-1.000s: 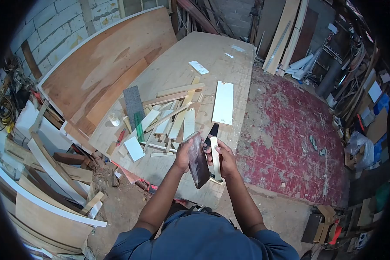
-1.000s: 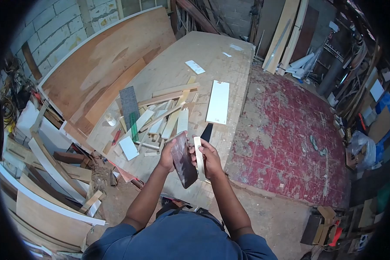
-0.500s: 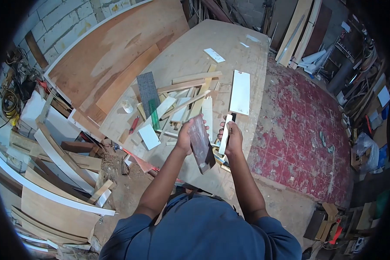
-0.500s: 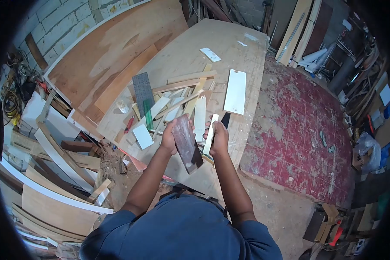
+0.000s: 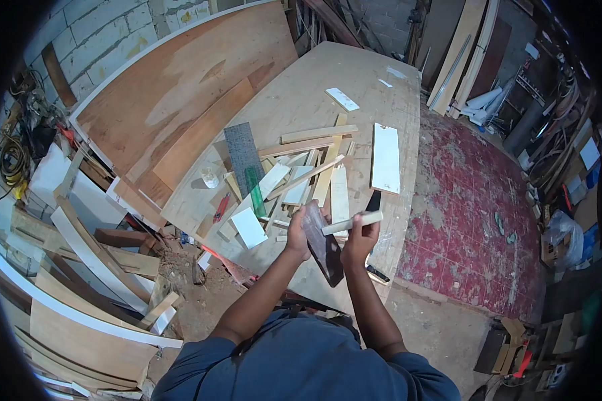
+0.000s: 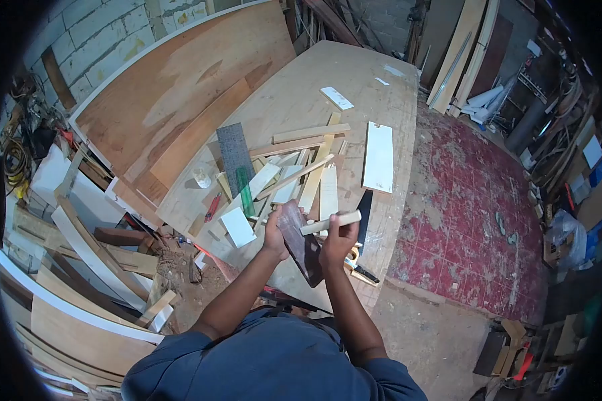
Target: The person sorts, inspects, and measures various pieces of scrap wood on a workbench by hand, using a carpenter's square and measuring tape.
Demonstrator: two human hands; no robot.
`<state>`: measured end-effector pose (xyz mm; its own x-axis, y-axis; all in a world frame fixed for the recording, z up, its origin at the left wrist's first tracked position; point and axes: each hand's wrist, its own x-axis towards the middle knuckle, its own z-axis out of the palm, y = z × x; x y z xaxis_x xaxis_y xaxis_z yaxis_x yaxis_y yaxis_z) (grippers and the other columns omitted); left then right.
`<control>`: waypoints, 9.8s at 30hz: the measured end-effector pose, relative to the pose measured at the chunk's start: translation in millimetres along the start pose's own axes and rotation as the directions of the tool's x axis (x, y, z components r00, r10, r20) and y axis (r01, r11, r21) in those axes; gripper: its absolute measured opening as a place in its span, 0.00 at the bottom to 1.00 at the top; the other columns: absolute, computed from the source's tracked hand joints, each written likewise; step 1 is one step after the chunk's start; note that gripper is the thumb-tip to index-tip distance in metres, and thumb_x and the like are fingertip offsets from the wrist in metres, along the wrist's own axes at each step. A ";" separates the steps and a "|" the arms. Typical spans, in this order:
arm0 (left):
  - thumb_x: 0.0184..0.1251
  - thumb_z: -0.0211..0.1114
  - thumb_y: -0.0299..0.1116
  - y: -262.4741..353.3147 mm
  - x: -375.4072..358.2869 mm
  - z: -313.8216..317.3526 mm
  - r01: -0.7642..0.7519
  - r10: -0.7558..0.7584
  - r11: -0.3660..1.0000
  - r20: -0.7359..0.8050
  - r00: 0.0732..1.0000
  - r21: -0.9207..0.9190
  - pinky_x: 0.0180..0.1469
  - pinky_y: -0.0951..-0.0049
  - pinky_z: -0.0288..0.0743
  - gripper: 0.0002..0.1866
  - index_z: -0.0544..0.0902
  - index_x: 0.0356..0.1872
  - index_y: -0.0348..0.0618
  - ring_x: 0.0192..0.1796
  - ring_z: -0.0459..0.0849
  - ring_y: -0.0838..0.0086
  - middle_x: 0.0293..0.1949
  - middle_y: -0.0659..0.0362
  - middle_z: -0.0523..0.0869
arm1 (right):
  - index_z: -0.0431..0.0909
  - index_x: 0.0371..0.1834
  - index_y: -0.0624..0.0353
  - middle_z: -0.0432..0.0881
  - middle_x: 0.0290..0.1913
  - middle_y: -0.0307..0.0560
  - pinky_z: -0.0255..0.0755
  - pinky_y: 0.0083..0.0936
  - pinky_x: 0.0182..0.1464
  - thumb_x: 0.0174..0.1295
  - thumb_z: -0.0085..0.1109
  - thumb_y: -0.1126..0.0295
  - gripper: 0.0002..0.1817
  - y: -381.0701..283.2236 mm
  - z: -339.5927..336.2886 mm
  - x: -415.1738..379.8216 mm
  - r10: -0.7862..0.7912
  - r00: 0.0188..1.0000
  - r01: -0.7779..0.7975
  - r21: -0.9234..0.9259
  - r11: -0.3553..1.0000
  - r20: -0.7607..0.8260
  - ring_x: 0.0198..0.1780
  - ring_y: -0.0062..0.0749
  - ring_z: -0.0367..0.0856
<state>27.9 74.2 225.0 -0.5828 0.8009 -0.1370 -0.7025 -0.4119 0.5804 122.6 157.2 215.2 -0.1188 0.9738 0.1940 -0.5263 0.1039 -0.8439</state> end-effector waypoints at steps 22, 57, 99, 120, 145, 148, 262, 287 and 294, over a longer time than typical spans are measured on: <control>0.67 0.61 0.43 -114.9 7.0 -235.8 0.283 -0.022 0.565 -0.328 0.944 0.775 0.50 0.63 0.75 0.19 0.79 0.49 0.38 0.49 0.82 0.57 0.45 0.51 0.84 | 0.74 0.37 0.60 0.80 0.36 0.59 0.75 0.41 0.36 0.51 0.69 0.70 0.15 95.2 -130.7 -137.8 0.324 0.891 0.180 -0.902 0.392 0.318 0.36 0.54 0.82; 0.40 0.76 0.52 -87.9 -22.7 -209.8 -0.018 -0.249 -0.570 -0.151 0.957 0.821 0.64 0.19 0.28 0.66 0.41 0.76 0.40 0.77 0.34 0.40 0.77 0.43 0.38 | 0.47 0.77 0.40 0.80 0.38 0.67 0.77 0.50 0.37 0.68 0.46 0.60 0.34 115.3 -120.5 -146.4 0.790 0.552 0.476 -0.879 -0.036 0.267 0.37 0.60 0.83; 0.40 0.73 0.60 -89.1 -27.1 -212.7 -0.042 -0.224 -0.605 -0.120 0.967 0.795 0.62 0.17 0.31 0.65 0.44 0.75 0.43 0.76 0.37 0.40 0.76 0.45 0.40 | 0.57 0.72 0.46 0.83 0.41 0.66 0.79 0.48 0.41 0.62 0.49 0.68 0.32 131.9 -35.0 -93.4 0.765 0.564 0.522 -0.852 -0.037 0.312 0.41 0.60 0.84; 0.49 0.69 0.54 -103.1 -23.5 -227.5 -0.036 -0.151 -0.631 -0.077 0.986 0.775 0.61 0.15 0.34 0.57 0.46 0.75 0.42 0.76 0.40 0.39 0.76 0.44 0.43 | 0.56 0.73 0.51 0.83 0.38 0.66 0.79 0.46 0.42 0.60 0.55 0.66 0.35 138.2 -75.4 -102.6 0.856 0.426 0.604 -0.796 -0.029 0.293 0.39 0.56 0.85; 0.40 0.76 0.56 -115.5 -20.0 -242.4 -0.028 -0.087 -0.631 -0.035 0.996 0.775 0.61 0.16 0.32 0.65 0.44 0.76 0.44 0.77 0.36 0.43 0.77 0.47 0.40 | 0.78 0.55 0.59 0.85 0.44 0.59 0.80 0.43 0.37 0.53 0.52 0.72 0.23 144.3 -105.4 -69.5 0.978 0.055 0.787 -0.611 0.082 0.202 0.38 0.51 0.86; 0.41 0.75 0.55 -87.1 -27.2 -216.5 -0.030 -0.233 -0.553 -0.119 0.965 0.833 0.61 0.16 0.32 0.63 0.44 0.76 0.45 0.77 0.37 0.43 0.77 0.47 0.40 | 0.58 0.72 0.51 0.84 0.34 0.64 0.78 0.49 0.38 0.58 0.53 0.66 0.35 143.6 -65.4 -79.3 0.834 0.409 0.619 -0.784 0.044 0.369 0.34 0.58 0.84; 0.38 0.75 0.63 -97.3 -25.8 -221.1 -0.027 -0.251 -0.607 -0.159 0.955 0.794 0.63 0.18 0.29 0.71 0.38 0.76 0.42 0.77 0.33 0.42 0.77 0.47 0.36 | 0.61 0.67 0.54 0.84 0.35 0.64 0.77 0.51 0.39 0.58 0.52 0.69 0.30 122.2 -69.1 -98.9 0.780 0.535 0.545 -0.838 -0.024 0.325 0.38 0.58 0.84; 0.66 0.56 0.40 -116.2 -25.2 -221.4 0.100 -0.091 -0.651 -0.208 0.974 0.752 0.67 0.23 0.22 0.42 0.44 0.77 0.50 0.77 0.39 0.44 0.78 0.53 0.40 | 0.58 0.68 0.59 0.84 0.37 0.65 0.78 0.49 0.38 0.65 0.47 0.61 0.29 128.8 -113.7 -112.3 0.853 0.415 0.595 -0.804 0.008 0.316 0.37 0.58 0.85; 0.58 0.65 0.43 -108.1 -20.2 -220.4 0.097 -0.121 -0.644 -0.227 0.966 0.759 0.66 0.22 0.26 0.50 0.42 0.77 0.49 0.77 0.39 0.42 0.78 0.52 0.40 | 0.65 0.64 0.63 0.85 0.34 0.63 0.78 0.46 0.40 0.58 0.51 0.69 0.28 134.9 -78.8 -59.7 0.975 0.126 0.713 -0.700 0.039 0.182 0.38 0.53 0.85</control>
<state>25.6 6.8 -11.9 -0.5707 0.7254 -0.3849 0.7055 0.6730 0.2222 125.1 129.0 50.3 -0.6816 0.1873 -0.7073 0.4846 0.8399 -0.2446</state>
